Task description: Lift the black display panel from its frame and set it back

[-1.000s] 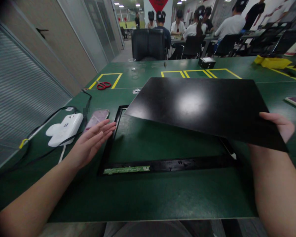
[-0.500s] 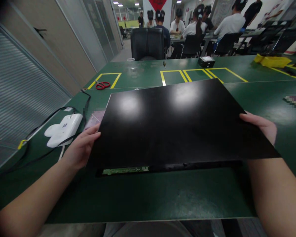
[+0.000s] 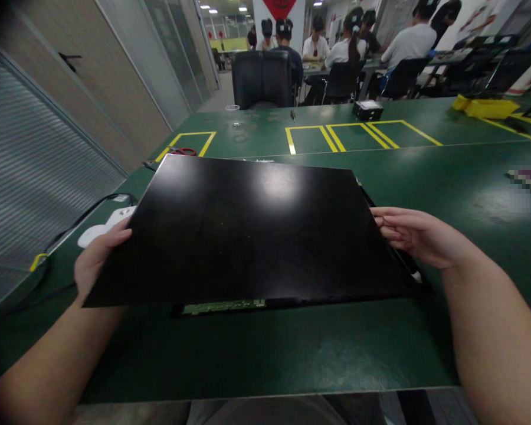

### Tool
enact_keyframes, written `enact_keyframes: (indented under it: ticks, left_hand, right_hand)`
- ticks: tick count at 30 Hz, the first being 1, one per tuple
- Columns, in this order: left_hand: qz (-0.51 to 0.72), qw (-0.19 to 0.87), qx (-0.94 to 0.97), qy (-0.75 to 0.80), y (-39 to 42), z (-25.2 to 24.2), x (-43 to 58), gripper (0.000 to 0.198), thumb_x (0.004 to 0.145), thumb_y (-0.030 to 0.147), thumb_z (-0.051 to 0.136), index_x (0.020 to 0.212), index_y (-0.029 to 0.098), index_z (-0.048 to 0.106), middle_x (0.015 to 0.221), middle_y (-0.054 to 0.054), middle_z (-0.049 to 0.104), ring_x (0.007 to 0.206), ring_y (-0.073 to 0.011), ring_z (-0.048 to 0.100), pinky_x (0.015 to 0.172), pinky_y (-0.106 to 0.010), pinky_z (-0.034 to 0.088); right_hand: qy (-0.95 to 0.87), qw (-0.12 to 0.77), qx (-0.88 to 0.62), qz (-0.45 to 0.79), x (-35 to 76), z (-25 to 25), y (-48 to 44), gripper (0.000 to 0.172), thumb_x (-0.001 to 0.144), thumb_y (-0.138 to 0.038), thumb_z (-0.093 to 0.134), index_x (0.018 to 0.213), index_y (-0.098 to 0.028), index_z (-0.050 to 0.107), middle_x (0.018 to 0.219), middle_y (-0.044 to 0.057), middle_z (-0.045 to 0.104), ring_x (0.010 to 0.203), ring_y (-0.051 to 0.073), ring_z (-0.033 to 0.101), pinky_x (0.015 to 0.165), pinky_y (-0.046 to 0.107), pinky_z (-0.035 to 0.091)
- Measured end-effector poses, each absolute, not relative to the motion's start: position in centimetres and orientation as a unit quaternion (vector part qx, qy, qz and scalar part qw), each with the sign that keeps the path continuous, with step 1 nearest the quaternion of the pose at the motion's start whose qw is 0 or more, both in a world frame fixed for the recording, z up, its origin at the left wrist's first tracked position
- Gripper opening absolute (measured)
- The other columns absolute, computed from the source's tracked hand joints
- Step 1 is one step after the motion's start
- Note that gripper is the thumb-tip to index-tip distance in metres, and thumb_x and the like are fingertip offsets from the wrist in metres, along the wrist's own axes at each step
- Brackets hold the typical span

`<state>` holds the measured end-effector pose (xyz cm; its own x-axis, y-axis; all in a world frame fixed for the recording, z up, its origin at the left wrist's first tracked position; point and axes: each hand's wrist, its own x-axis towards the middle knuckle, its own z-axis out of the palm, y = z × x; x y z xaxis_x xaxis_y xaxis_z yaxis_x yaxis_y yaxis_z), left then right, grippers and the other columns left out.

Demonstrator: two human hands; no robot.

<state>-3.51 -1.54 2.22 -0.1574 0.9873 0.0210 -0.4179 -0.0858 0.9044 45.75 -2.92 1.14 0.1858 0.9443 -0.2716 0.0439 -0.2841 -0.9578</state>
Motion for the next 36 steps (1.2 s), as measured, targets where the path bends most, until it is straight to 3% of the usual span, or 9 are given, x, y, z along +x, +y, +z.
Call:
enact_keyframes:
  ticks: [4, 10, 28, 36]
  left_hand:
    - [0.664, 0.504, 0.360, 0.419, -1.6, 2.1, -3.2, 0.025, 0.070, 0.025, 0.080, 0.093, 0.016, 0.085, 0.098, -0.010, 0.085, 0.125, -0.0402, 0.072, 0.111, -0.050, 0.059]
    - [0.620, 0.523, 0.375, 0.450, -1.1, 0.8, -4.3, 0.042, 0.065, 0.028, 0.089, 0.105, 0.014, 0.084, 0.105, -0.011, 0.086, 0.117, -0.0380, 0.076, 0.104, -0.042, 0.061]
    - [0.557, 0.508, 0.387, 0.531, -1.9, 1.3, -2.3, 0.037, 0.062, 0.033, 0.086, 0.097, 0.019, 0.083, 0.094, -0.005, 0.085, 0.098, -0.0330, 0.080, 0.084, -0.039, 0.066]
    - [0.536, 0.523, 0.406, 0.524, -1.9, 0.6, -2.4, 0.044, 0.066, 0.037, 0.087, 0.107, 0.020, 0.083, 0.102, -0.007, 0.085, 0.103, -0.0334, 0.079, 0.086, -0.040, 0.066]
  right_hand:
    - [-0.319, 0.454, -0.661, 0.505, 45.7, 1.1, -2.8, 0.060, 0.059, -0.027, 0.083, 0.118, -0.025, 0.072, 0.097, 0.009, 0.077, 0.055, 0.008, 0.042, 0.040, 0.016, 0.035]
    - [-0.327, 0.455, -0.677, 0.476, 45.1, 1.0, -2.7, 0.044, 0.064, -0.027, 0.071, 0.107, -0.022, 0.061, 0.102, 0.021, 0.080, 0.047, 0.006, 0.035, 0.040, 0.019, 0.029]
    - [-0.327, 0.433, -0.710, 0.449, 45.4, 1.2, -2.2, 0.026, 0.070, -0.031, 0.065, 0.091, -0.024, 0.053, 0.093, 0.020, 0.079, 0.039, 0.005, 0.029, 0.039, 0.021, 0.020]
    - [-0.324, 0.447, -0.708, 0.440, 45.9, 1.0, -2.2, 0.022, 0.070, -0.026, 0.063, 0.089, -0.023, 0.053, 0.091, 0.020, 0.079, 0.039, 0.005, 0.030, 0.039, 0.019, 0.020]
